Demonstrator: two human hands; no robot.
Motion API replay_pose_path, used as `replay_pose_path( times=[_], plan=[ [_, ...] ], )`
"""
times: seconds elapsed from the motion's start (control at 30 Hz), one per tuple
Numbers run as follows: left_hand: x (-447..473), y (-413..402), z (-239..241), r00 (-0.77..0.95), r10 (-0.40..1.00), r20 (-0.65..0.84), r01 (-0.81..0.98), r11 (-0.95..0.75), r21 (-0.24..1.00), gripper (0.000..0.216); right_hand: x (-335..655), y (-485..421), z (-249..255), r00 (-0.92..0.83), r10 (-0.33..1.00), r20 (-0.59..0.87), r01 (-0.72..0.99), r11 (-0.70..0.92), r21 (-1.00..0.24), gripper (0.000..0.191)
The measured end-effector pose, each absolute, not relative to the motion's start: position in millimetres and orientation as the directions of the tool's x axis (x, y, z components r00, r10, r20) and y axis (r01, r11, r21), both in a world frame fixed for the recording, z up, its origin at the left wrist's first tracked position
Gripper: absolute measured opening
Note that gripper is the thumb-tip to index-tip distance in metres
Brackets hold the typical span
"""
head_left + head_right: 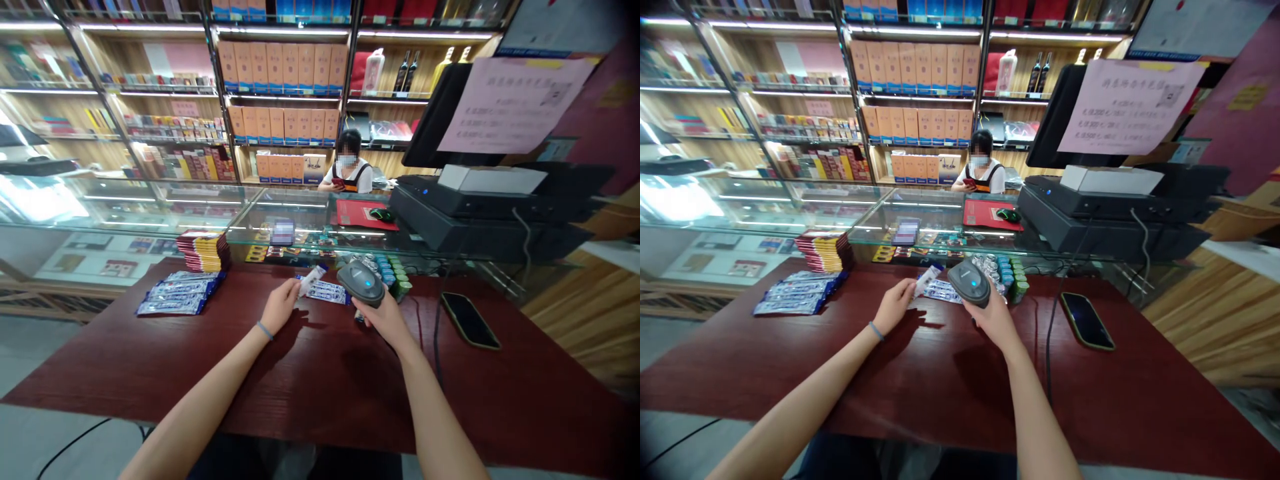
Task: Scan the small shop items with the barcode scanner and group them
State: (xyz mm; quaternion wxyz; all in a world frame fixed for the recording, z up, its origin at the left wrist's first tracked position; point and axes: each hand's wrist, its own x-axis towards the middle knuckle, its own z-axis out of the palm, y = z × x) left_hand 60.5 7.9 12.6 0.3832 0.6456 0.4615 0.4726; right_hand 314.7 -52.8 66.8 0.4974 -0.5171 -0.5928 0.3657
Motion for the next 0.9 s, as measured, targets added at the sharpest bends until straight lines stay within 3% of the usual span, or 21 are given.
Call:
replay_pose_path(
  times=[0.07, 0.13, 0.27, 0.47, 0.57, 0.7, 0.9],
  plan=[
    [47.9, 8.2, 15.1, 0.081, 0.994, 0.07, -0.002, -0.07, 0.998, 0.031, 311.2, -53.3, 67.2, 0.035, 0.976, 0.215, 0.266, 0.198, -0.943, 0.049],
    [34.0, 8.5, 16.7, 0.131, 0.987, -0.098, -0.219, 0.125, 0.968, 0.033, 306.9, -53.8, 67.3, 0.04, 0.977, 0.209, 0.283, 0.19, -0.94, 0.048],
    [10.0, 9.4, 17.1, 0.22, 0.944, -0.246, -0.411, 0.318, 0.854, 0.034, 296.6, -53.3, 61.1, -0.004, 0.981, 0.193, 0.327, 0.184, -0.927, 0.049],
    [0.8, 13.1, 13.3, 0.259, 0.929, -0.263, -0.458, 0.359, 0.813, 0.032, 283.0, -51.3, 41.9, -0.184, 0.953, 0.24, 0.386, 0.294, -0.874, 0.064],
    [1.7, 13.4, 12.7, 0.261, 0.933, -0.25, -0.451, 0.347, 0.822, 0.031, 282.2, -50.6, 36.0, -0.25, 0.935, 0.251, 0.415, 0.338, -0.845, 0.061],
    [2.4, 11.6, 14.7, 0.251, 0.939, -0.236, -0.434, 0.327, 0.84, 0.029, 286.3, -47.5, 30.3, -0.267, 0.93, 0.252, 0.466, 0.353, -0.811, 0.054],
    [3.2, 10.1, 20.6, 0.251, 0.936, -0.246, -0.438, 0.336, 0.834, 0.032, 288.9, -44.4, 26.8, -0.249, 0.93, 0.27, 0.393, 0.352, -0.85, 0.057]
  ],
)
